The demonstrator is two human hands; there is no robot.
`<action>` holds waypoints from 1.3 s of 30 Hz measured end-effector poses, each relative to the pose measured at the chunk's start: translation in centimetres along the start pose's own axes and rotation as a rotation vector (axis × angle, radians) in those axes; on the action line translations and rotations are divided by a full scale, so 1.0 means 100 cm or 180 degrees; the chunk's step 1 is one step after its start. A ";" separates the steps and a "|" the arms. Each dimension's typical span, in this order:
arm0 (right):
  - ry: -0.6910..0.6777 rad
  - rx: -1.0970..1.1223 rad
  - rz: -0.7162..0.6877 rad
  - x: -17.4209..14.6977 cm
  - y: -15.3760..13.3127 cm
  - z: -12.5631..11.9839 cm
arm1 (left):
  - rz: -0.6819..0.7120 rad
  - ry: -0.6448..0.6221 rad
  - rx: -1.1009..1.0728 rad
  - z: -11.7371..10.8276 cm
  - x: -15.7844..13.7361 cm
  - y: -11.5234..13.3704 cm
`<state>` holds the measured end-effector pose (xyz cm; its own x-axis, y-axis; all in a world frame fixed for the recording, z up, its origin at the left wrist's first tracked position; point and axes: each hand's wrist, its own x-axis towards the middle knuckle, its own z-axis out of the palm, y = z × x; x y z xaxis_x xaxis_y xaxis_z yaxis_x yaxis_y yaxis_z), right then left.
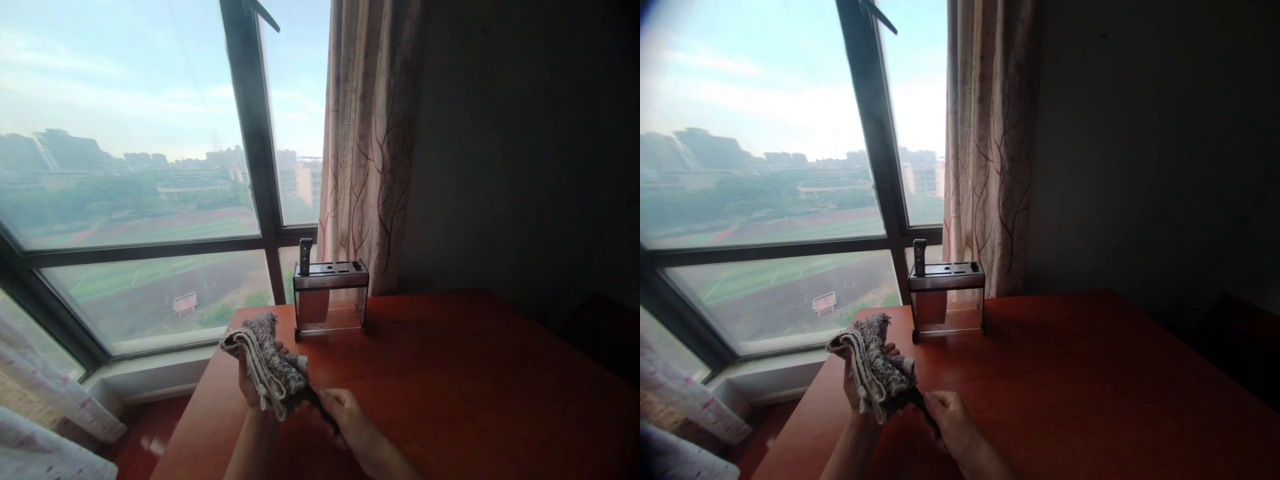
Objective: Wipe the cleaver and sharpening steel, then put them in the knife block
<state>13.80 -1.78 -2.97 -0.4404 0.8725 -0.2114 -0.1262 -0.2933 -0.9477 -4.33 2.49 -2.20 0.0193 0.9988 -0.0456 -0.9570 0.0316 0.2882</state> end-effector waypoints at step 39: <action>0.1343 -0.1664 -0.2069 -0.012 -0.027 -0.048 | 0.0971 0.1055 0.0622 0.051 -0.003 0.000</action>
<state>18.97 -0.14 -1.31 -0.0516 0.9033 0.4259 0.2264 0.4259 -0.8760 -2.88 2.42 2.67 -0.3769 0.8988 -0.2239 -0.8319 -0.2222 0.5085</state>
